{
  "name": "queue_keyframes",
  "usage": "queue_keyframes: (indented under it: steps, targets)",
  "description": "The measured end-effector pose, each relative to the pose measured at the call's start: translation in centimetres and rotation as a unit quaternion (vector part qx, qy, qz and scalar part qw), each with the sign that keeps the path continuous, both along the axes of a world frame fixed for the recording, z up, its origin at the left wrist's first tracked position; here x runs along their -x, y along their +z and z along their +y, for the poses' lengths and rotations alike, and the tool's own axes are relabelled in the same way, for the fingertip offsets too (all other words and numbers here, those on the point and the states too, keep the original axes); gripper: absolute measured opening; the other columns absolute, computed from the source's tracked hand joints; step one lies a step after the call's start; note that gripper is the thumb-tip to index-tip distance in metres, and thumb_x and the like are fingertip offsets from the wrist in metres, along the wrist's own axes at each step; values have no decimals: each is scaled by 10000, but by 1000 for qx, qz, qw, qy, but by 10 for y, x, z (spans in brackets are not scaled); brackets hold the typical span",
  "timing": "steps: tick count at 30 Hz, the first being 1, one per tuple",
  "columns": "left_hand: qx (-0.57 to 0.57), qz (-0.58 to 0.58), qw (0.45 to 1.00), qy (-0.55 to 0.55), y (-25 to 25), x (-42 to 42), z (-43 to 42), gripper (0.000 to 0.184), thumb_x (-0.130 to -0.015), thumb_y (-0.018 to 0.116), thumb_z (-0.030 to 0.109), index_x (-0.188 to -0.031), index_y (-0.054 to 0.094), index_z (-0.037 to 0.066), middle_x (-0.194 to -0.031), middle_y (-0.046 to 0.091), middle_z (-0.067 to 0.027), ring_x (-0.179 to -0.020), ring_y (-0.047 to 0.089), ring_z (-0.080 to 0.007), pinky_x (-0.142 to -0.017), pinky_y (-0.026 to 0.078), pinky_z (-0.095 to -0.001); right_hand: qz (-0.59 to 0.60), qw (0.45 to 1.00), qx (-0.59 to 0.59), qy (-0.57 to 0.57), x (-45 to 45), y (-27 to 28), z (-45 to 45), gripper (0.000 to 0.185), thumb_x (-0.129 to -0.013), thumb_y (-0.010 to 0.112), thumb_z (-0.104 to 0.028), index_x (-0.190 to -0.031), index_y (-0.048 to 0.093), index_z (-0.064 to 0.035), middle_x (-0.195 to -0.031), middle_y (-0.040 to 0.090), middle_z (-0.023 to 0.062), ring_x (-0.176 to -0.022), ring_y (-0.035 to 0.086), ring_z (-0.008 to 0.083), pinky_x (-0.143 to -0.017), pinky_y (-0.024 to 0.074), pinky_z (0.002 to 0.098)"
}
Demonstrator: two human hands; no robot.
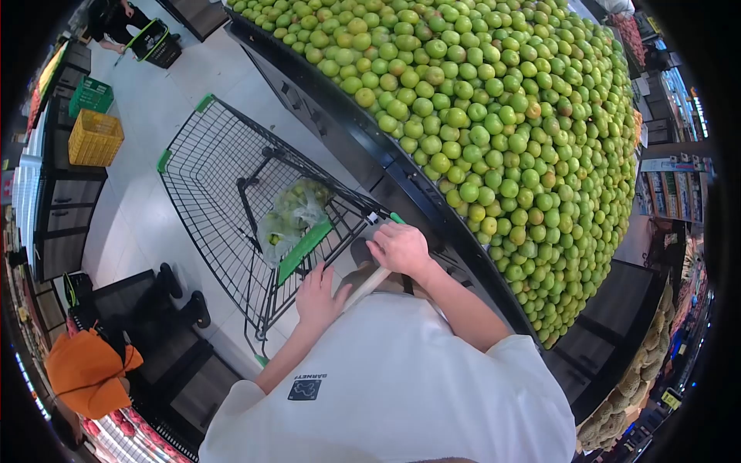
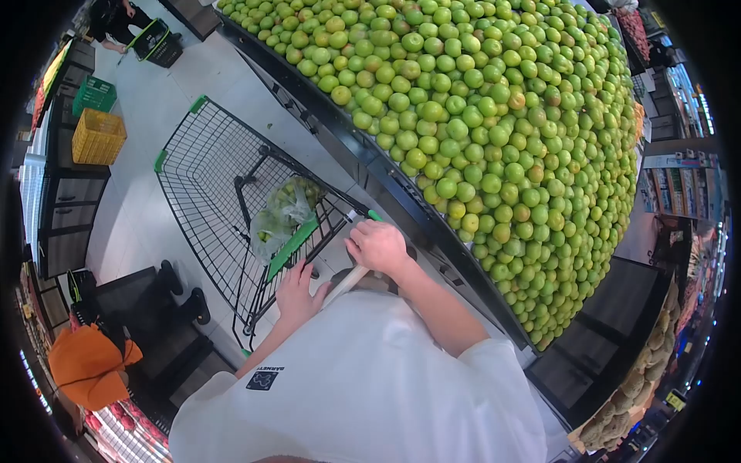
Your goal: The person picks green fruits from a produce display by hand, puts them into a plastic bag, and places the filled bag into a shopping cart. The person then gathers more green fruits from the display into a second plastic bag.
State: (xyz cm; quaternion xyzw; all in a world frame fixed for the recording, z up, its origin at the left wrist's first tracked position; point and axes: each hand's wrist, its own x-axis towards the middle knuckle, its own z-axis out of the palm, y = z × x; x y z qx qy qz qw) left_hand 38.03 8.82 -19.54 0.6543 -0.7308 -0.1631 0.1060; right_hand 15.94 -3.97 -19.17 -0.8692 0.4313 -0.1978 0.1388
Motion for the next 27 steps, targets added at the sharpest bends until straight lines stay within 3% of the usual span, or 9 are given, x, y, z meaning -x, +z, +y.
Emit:
queue_keyframes:
  steps: [2, 5, 12, 18, 27]
  targets:
    - [78, 9, 997, 14, -24, -4, 0, 498, -809, 778, 333, -1198, 616, 67, -1246, 622, -125, -1005, 648, -294, -801, 536, -387, 3, 1000, 3, -1, -3, -2, -4, 232, -833, 713, -245, -679, 607, -107, -719, 597, 33, -731, 645, 218, -681, 540, 351]
    - [143, 2, 989, 28, -20, -7, -11, 434, -809, 763, 313, -1161, 657, 83, -1170, 658, -82, -904, 669, -245, -701, 560, -338, 1, 1000, 11, 8, -6, -4, -9, 245, -848, 701, -258, -672, 614, -111, -706, 601, 38, -710, 657, 228, -669, 547, 360]
    - [205, -39, 976, 59, -26, -29, -47, 392, -832, 734, 253, -1172, 652, 76, -1069, 691, -69, -843, 675, -247, -675, 560, -356, 6, 999, 27, 16, -23, -7, -39, 274, -869, 685, -279, -671, 635, -97, -683, 618, 48, -643, 655, 252, -606, 547, 373]
    - [199, -99, 967, 122, -28, -60, -104, 247, -841, 721, 241, -1027, 648, 96, -828, 628, -66, -747, 655, -254, -614, 545, -397, -9, 999, 32, 15, -46, -6, -82, 280, -878, 674, -286, -678, 648, -93, -689, 633, 68, -648, 658, 267, -600, 543, 385]
    - [186, -128, 965, 131, -31, -91, -153, 203, -851, 716, 260, -946, 640, 97, -788, 621, -75, -725, 657, -264, -589, 537, -398, -6, 999, 32, 25, -91, -14, -142, 308, -912, 633, -317, -722, 678, -78, -730, 665, 86, -679, 684, 276, -626, 554, 395]
